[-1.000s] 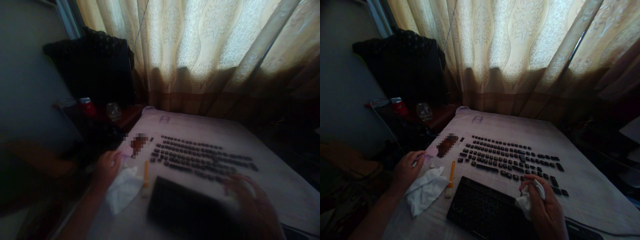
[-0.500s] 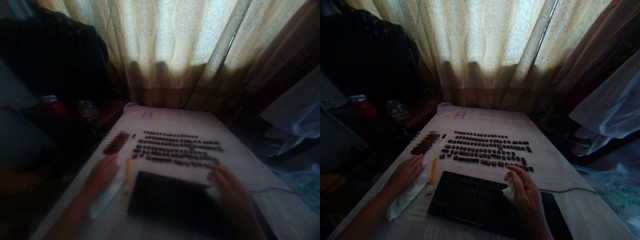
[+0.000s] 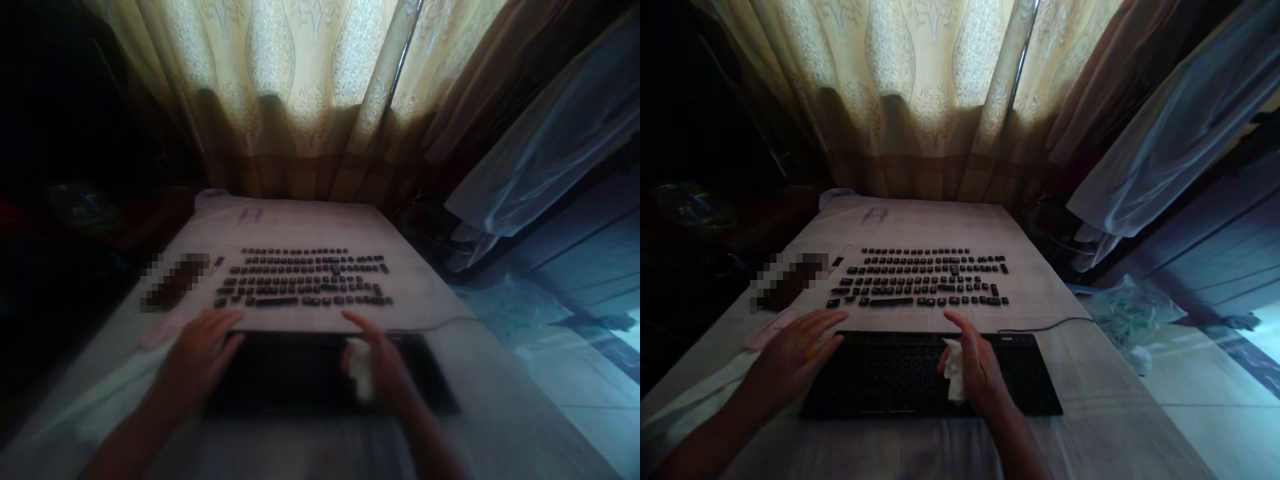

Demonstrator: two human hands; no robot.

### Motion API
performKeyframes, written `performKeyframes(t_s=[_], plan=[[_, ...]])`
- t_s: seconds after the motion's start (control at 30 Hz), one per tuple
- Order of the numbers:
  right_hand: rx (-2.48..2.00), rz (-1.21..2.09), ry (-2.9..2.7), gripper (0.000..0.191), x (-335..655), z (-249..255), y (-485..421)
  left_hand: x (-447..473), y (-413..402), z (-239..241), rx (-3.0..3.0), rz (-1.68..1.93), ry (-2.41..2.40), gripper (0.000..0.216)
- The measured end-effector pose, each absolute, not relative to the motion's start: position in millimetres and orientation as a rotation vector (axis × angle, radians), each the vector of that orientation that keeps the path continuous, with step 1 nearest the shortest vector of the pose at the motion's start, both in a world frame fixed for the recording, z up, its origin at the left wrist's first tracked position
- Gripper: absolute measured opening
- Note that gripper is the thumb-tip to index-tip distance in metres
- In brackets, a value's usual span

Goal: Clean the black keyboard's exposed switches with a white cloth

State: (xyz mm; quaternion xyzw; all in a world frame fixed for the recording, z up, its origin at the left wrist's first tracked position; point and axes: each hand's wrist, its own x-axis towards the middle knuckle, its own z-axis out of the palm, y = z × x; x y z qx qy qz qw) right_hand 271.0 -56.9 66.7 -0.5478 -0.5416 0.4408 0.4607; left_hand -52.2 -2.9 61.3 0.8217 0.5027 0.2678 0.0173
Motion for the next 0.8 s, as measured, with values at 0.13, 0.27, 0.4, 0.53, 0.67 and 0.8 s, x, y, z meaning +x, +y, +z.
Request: performKeyframes(t_s=[0.13,0.27,0.4,0.53,0.67,0.8], plan=[[-1.214,1.118,-1.490,0.078,256.7,62.3,-58.7,35.6,-30.2,84.1,2.418,0.994,1.118,0.027],[-1.187,1.036,-1.664,0.070,255.7,57.6,-62.3,74.9,-39.2,85.7,2.268,1.021,0.944,0.024],[-1.236,1.014,-1.759,0.056,257.9,55.8,-69.8,76.2,-43.4,73.7,2.116,0.878,0.978,0.014],[-1.332,1.006,-1.760,0.028,253.3,57.9,-75.7,69.1,-47.2,65.9,1.951,0.813,1.105,0.017],[-1.218,0.724,-1.759,0.012,245.4,52.7,-74.3,68.9,-44.6,63.5,1.713,0.706,1.267,0.021],[-1.179,0.524,-1.805,0.017,242.1,44.5,-70.1,72.2,-40.3,59.7,1.604,0.764,1.307,0.020]])
